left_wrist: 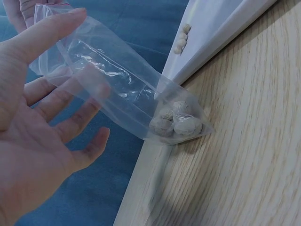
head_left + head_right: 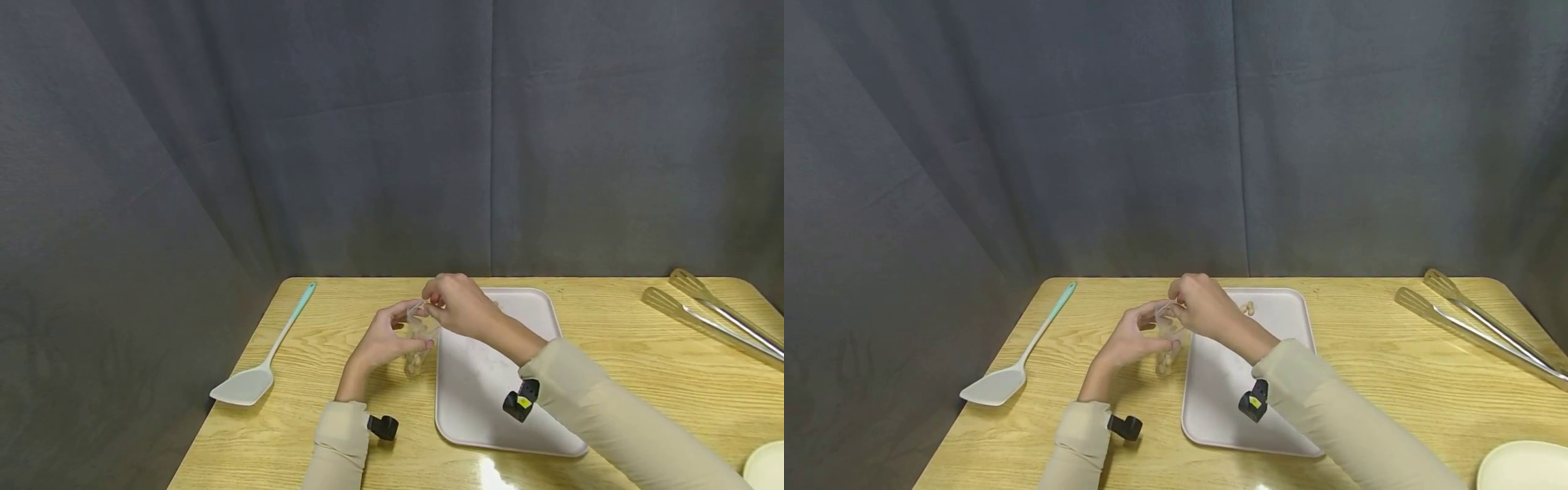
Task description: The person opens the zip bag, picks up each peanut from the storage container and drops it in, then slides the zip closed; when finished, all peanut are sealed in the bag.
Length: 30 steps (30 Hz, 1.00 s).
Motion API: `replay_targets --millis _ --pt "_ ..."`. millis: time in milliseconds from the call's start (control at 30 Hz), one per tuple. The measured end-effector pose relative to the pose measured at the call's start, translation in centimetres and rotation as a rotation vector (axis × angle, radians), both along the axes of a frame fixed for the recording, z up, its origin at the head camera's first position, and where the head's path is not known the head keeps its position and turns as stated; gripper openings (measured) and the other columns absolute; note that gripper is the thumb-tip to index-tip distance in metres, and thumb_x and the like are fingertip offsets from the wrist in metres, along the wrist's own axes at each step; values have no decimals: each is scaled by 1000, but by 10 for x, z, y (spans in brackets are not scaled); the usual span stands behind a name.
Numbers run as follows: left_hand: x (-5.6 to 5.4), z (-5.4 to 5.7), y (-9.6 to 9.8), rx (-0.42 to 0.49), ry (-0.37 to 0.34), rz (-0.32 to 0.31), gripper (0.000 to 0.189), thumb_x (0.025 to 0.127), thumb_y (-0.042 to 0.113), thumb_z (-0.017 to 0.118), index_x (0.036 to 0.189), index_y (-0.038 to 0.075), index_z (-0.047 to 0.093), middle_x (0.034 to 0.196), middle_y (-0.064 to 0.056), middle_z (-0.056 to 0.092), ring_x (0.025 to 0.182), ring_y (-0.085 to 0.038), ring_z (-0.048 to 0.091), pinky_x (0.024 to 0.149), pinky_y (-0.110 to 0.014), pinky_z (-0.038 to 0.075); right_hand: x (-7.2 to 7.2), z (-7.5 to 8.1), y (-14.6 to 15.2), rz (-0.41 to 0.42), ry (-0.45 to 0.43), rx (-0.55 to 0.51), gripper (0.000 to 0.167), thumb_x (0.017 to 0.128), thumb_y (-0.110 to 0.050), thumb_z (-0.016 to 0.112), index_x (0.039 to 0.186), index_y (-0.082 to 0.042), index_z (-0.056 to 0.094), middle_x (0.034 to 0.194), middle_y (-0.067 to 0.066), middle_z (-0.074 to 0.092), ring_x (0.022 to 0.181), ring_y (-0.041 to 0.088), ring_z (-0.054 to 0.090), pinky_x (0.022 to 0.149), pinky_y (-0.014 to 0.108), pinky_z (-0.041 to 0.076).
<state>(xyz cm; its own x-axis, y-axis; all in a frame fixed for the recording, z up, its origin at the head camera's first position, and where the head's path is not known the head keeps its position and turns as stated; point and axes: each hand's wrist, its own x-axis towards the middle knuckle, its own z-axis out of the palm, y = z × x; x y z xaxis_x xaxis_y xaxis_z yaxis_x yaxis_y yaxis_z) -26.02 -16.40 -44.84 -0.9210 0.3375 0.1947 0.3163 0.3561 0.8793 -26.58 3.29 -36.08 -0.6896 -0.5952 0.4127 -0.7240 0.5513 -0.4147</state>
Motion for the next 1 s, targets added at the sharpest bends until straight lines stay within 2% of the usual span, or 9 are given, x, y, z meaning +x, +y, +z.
replay_targets --millis 267,333,500,567,700,833,933,1000 --pt "1 2 1 26 -7 -19 74 79 19 85 145 11 51 126 -6 66 120 -22 55 103 -49 40 -8 2 9 -27 5 -1 9 85 3 74 94 5 73 84 12 70 75 22 66 66 35 56" --pt "6 11 3 39 -19 -31 74 80 15 83 146 6 49 127 -12 65 122 -29 54 105 -53 38 -13 3 14 -52 0 -7 9 84 2 74 93 5 73 83 12 70 74 23 66 66 36 56" --pt "6 13 4 51 -37 -38 76 81 8 81 147 1 45 131 -22 60 126 -37 50 107 -59 34 -36 -4 34 -155 -72 -4 9 86 -1 71 93 5 74 83 13 70 73 24 66 67 40 56" --pt "1 4 2 53 -28 -28 77 80 10 83 147 4 46 130 -18 62 125 -35 51 106 -58 35 -45 -11 43 -206 -119 14 11 88 -2 69 94 5 74 85 14 70 75 26 66 69 42 55" --pt "2 1 0 57 -24 -17 76 79 14 84 146 10 49 127 -9 65 123 -28 53 106 -55 37 -58 -32 60 -300 -193 70 13 89 -3 67 96 7 72 88 16 69 77 28 63 70 44 54" --pt "2 -1 0 47 -19 -17 77 79 17 85 146 9 49 127 -6 65 123 -26 53 105 -54 38 -66 -56 74 -360 -201 132 8 87 -2 66 82 4 69 75 10 63 65 23 55 60 39 47" --pt "2 -1 1 38 -16 -15 77 79 18 85 146 9 49 126 -4 66 121 -25 54 104 -53 39 -71 -74 81 -403 -202 170 15 85 -1 65 71 0 64 66 6 56 60 21 47 55 35 40" --pt "2 0 2 34 -19 -13 77 79 19 85 146 10 49 126 -2 66 120 -24 55 104 -52 39 -73 -82 83 -432 -224 186 15 85 -1 65 70 -1 63 66 6 55 59 20 45 53 34 38"
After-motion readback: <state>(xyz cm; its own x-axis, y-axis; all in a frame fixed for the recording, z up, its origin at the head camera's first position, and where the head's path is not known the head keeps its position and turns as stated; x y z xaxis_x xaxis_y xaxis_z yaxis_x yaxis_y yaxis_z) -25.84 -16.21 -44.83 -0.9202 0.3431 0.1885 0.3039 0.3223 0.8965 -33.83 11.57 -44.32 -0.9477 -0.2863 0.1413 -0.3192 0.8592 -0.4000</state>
